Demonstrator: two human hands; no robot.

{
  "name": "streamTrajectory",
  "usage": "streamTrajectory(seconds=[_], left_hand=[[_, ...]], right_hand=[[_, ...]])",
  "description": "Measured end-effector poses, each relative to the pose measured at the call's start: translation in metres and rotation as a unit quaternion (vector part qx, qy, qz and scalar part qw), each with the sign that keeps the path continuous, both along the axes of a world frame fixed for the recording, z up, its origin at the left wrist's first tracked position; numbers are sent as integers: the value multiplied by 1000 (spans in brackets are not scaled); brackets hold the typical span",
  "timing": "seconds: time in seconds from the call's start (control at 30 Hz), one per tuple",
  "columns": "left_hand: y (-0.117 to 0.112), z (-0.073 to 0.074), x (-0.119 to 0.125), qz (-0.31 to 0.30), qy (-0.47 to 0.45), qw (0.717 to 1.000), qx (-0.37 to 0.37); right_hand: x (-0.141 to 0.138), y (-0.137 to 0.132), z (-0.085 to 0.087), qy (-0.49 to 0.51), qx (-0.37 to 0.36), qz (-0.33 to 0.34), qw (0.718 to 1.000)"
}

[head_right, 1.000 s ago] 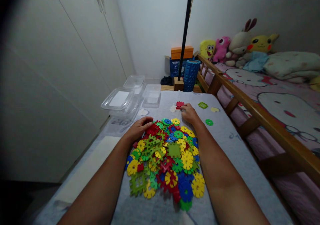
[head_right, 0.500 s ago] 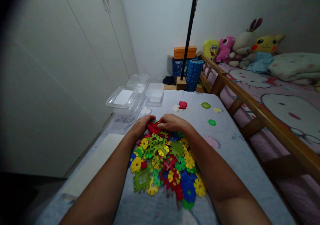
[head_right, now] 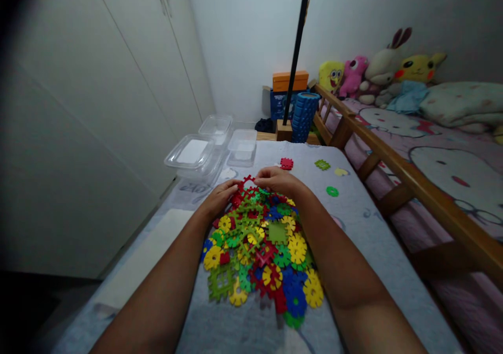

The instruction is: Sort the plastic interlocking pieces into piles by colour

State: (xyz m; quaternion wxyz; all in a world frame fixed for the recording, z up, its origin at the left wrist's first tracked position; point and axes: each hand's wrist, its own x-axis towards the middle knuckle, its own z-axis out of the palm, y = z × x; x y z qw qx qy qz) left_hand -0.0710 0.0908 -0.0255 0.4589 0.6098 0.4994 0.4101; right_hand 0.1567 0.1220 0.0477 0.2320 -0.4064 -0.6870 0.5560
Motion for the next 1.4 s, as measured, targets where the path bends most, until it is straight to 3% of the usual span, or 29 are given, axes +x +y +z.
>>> streamTrajectory(seconds=[0.13, 0.27, 0.53, 0.63, 0.73, 0.87, 1.03, 1.13, 1.2, 1.3, 1.4], left_hand=[[-2, 3, 2, -8, 7, 1000, -5], [-4, 6, 2, -33, -14, 999, -23], [-2, 6, -3, -70, 15, 997, 18], [-2, 4, -3, -65, 6, 998, 5], [-3, 3, -2, -68, 0, 998, -3], [-3, 3, -1, -76, -8, 997, -23], [-3, 2, -1, -64, 5, 997, -34], [-3, 3, -1, -66, 13, 997, -23], [-3, 3, -2, -66, 17, 998, -14], [-4, 3, -2, -61, 23, 998, -1], [-4, 4, -1, -56, 39, 998, 9]], right_hand=[[15, 9, -2, 52, -25, -67, 996], [16, 13, -11, 43, -22, -72, 996], [7, 16, -23, 45, 8, -94, 995], [16, 23, -24, 57, 34, -134, 989], [39, 35, -29, 80, 62, -246, 964], [72, 50, -47, 68, 68, -438, 894], [87, 59, -69, 27, 56, -527, 848], [90, 61, -74, -30, 63, -534, 843], [94, 62, -77, -108, 105, -518, 842], [101, 64, -79, -234, 201, -463, 831], [103, 65, -83, -297, 244, -400, 832]])
